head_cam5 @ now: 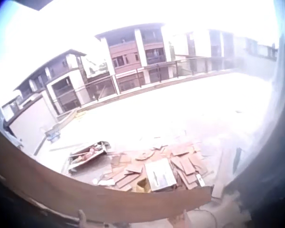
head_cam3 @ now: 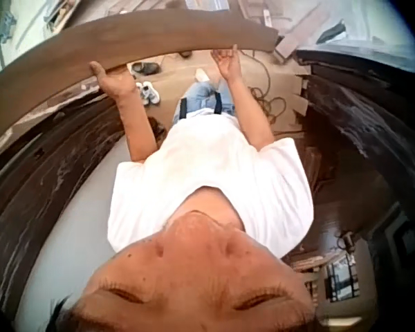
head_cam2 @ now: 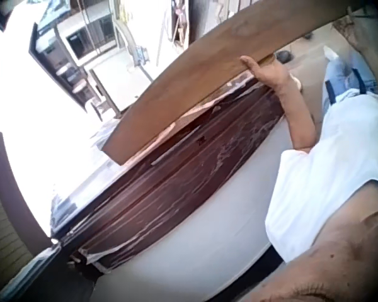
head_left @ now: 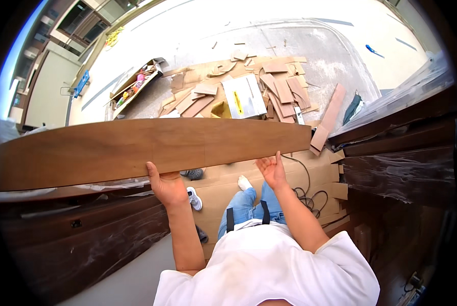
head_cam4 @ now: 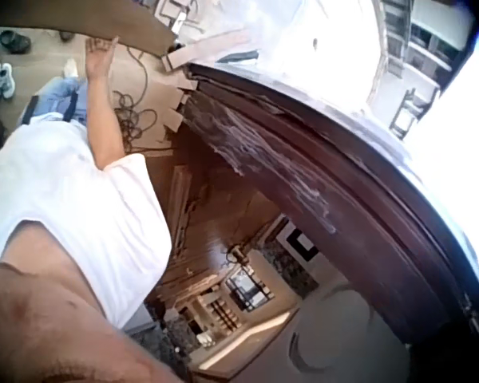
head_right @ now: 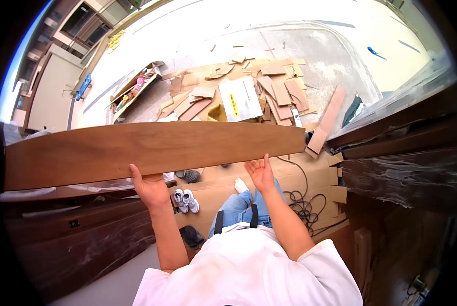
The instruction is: The person marks a floorboard with a pencil and a ruler while sitting on the floor, then carries the board outside to a cutting station and checks it against a table saw.
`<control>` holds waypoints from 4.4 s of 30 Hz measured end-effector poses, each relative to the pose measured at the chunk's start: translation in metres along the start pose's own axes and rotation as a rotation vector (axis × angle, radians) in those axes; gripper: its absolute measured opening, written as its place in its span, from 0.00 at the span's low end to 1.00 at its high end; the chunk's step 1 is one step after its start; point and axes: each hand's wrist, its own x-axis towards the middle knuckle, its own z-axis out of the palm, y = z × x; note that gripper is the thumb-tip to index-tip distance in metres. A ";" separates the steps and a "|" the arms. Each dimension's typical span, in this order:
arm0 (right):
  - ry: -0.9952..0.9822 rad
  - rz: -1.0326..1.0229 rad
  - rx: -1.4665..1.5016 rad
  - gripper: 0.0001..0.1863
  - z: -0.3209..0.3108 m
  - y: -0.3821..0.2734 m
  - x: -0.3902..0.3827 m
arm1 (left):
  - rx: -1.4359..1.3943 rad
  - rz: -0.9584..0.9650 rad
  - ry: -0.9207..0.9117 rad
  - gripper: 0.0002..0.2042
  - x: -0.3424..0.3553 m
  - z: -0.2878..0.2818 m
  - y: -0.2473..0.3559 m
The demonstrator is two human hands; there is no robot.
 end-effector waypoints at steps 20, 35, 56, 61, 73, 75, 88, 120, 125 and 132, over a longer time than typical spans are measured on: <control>0.227 -0.318 -0.333 0.24 0.043 -0.276 0.173 | -0.031 -0.302 0.337 0.20 0.186 -0.140 -0.192; 0.346 -0.241 -0.476 0.23 0.012 -0.276 0.416 | 0.129 -0.604 0.449 0.23 0.363 -0.219 -0.407; -0.158 -0.559 -0.417 0.20 -0.194 -0.373 0.854 | -0.138 -0.328 0.031 0.25 0.596 -0.357 -0.812; -0.623 -0.343 -0.549 0.27 -0.230 -0.328 0.854 | -0.116 -0.327 0.014 0.23 0.600 -0.381 -0.820; -0.167 -0.446 -0.525 0.23 -0.130 -0.257 0.994 | 0.096 -0.391 -0.052 0.20 0.582 -0.361 -0.802; -0.163 -0.455 -0.504 0.23 -0.129 -0.256 0.997 | 0.109 -0.395 -0.057 0.19 0.584 -0.365 -0.802; -0.692 -0.404 -0.621 0.23 -0.206 -0.261 0.899 | 0.132 -0.424 -0.092 0.20 0.588 -0.370 -0.794; -0.273 -0.566 -0.495 0.24 -0.202 -0.309 0.837 | 0.104 -0.493 -0.116 0.17 0.548 -0.393 -0.783; -0.270 -0.564 -0.501 0.24 -0.202 -0.307 0.834 | 0.089 -0.486 -0.109 0.19 0.543 -0.392 -0.783; -0.302 -0.558 -0.495 0.23 -0.205 -0.310 0.834 | 0.082 -0.478 -0.103 0.20 0.539 -0.391 -0.782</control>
